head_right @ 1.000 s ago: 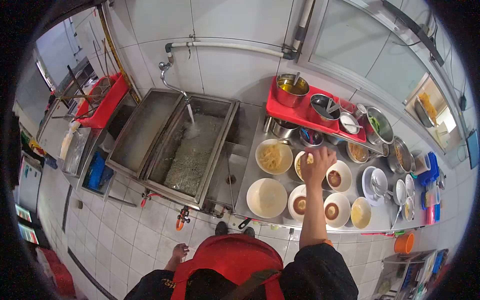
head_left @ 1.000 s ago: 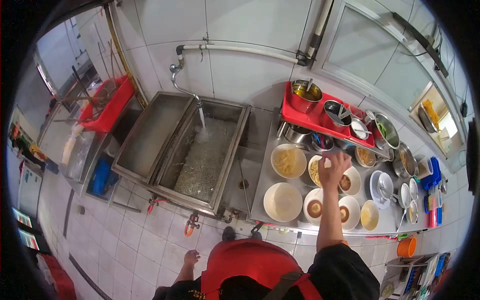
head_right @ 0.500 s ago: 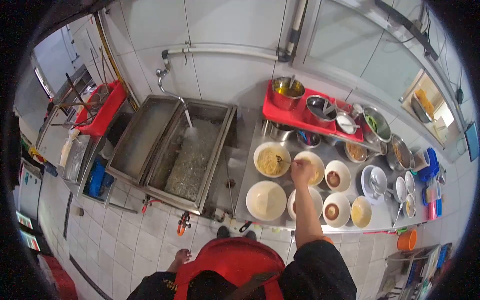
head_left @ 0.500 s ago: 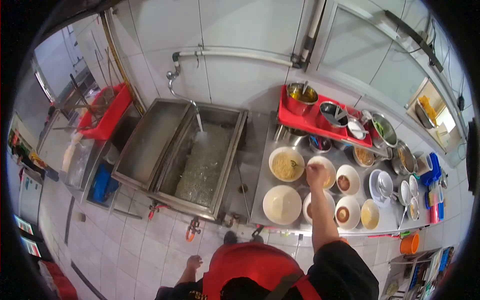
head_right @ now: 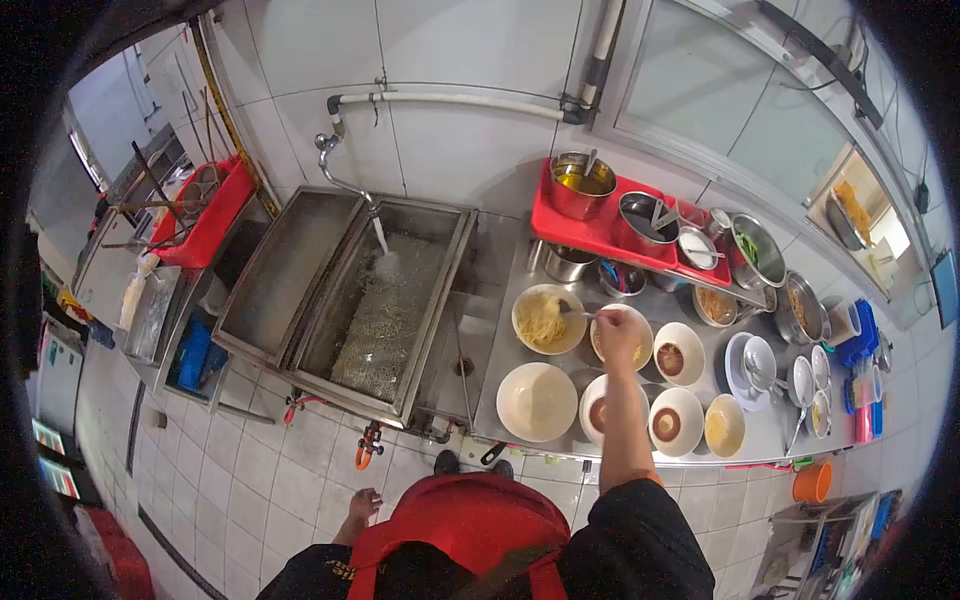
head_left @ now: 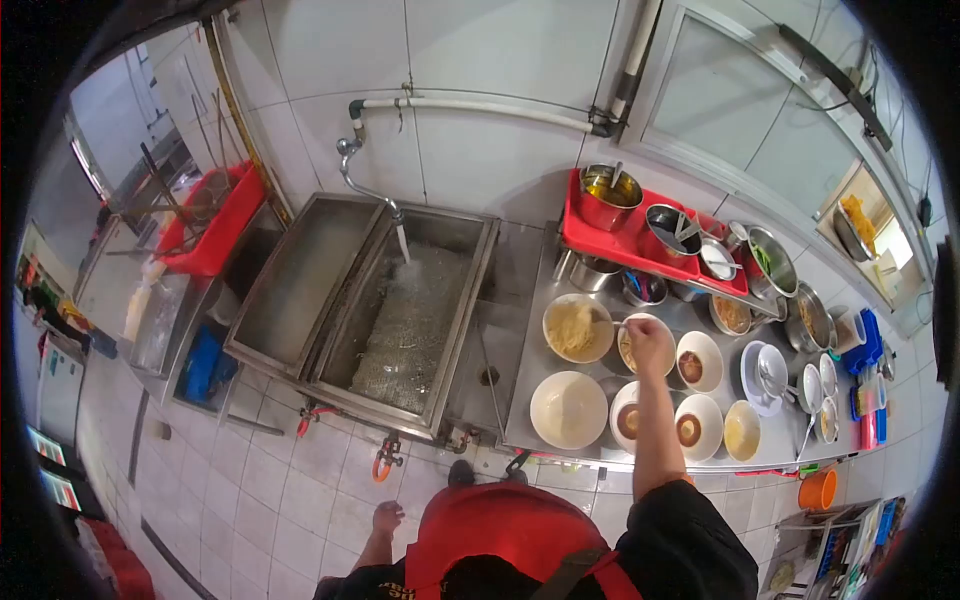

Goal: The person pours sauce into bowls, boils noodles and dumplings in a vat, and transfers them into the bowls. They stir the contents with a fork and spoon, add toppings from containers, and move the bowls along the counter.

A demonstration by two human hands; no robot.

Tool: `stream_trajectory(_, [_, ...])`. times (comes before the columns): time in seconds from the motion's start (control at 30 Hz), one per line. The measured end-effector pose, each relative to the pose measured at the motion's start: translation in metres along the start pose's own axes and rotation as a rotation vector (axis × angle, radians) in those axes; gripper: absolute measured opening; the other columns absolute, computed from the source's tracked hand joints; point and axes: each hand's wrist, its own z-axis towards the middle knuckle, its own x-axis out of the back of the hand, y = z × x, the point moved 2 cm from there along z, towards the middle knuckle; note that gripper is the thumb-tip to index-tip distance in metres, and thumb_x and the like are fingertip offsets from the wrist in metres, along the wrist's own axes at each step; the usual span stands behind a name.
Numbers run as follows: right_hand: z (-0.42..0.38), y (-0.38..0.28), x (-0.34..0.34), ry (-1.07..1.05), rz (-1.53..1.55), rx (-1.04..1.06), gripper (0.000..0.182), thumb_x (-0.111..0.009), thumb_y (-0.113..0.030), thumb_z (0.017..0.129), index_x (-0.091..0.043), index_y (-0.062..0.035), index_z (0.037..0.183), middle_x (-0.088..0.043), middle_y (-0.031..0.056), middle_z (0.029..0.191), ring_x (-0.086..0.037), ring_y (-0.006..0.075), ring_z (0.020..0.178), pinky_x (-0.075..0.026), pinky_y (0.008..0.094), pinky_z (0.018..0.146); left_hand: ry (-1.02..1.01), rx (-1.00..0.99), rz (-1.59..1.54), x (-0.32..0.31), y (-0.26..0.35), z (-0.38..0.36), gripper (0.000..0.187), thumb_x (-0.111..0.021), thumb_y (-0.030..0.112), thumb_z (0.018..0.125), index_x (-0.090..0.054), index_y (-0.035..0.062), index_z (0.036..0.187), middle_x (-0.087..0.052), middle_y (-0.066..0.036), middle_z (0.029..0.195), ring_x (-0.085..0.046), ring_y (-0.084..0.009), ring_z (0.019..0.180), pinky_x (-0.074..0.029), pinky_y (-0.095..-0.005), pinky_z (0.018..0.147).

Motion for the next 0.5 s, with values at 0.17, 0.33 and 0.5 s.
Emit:
stream_trajectory(0.17, [-0.041,-0.093,0.008,0.144,-0.663,0.81,0.007,-0.068,-0.013,0.068,-0.068,-0.0098,0.074,-0.058,0.0094,0.077,-0.05,0.0318,0.093,-0.034,0.0438,0.087,-0.082,0.054,0.095,-0.005,0.008,-0.009,0.031,-0.055,0.011,0.08,-0.051,0.0037,0.11,-0.061,-0.015,0.099,-0.061,-0.0267,0.089,-0.053,-0.0387,0.072])
stream_trajectory(0.33, [0.006,0.031,-0.004,0.028,-0.342,0.141,0.008,-0.069,-0.014,0.066,-0.066,-0.0109,0.072,-0.063,0.0097,0.077,-0.052,0.0316,0.092,-0.036,0.0448,0.086,-0.053,-0.048,0.074,0.004,-0.005,0.005,0.034,-0.06,0.016,0.077,-0.053,0.0054,0.108,-0.063,-0.011,0.095,-0.061,-0.0234,0.088,-0.052,-0.0346,0.068])
stream_trajectory(0.5, [-0.04,-0.088,0.012,0.285,-0.628,0.901,0.015,-0.07,-0.01,0.059,-0.067,-0.0145,0.073,-0.054,0.0053,0.075,-0.049,0.03,0.093,-0.037,0.043,0.082,-0.069,0.059,0.053,0.0,-0.007,-0.005,0.028,-0.055,0.014,0.083,-0.053,0.0063,0.11,-0.064,-0.008,0.095,-0.063,-0.0208,0.081,-0.049,-0.0312,0.057])
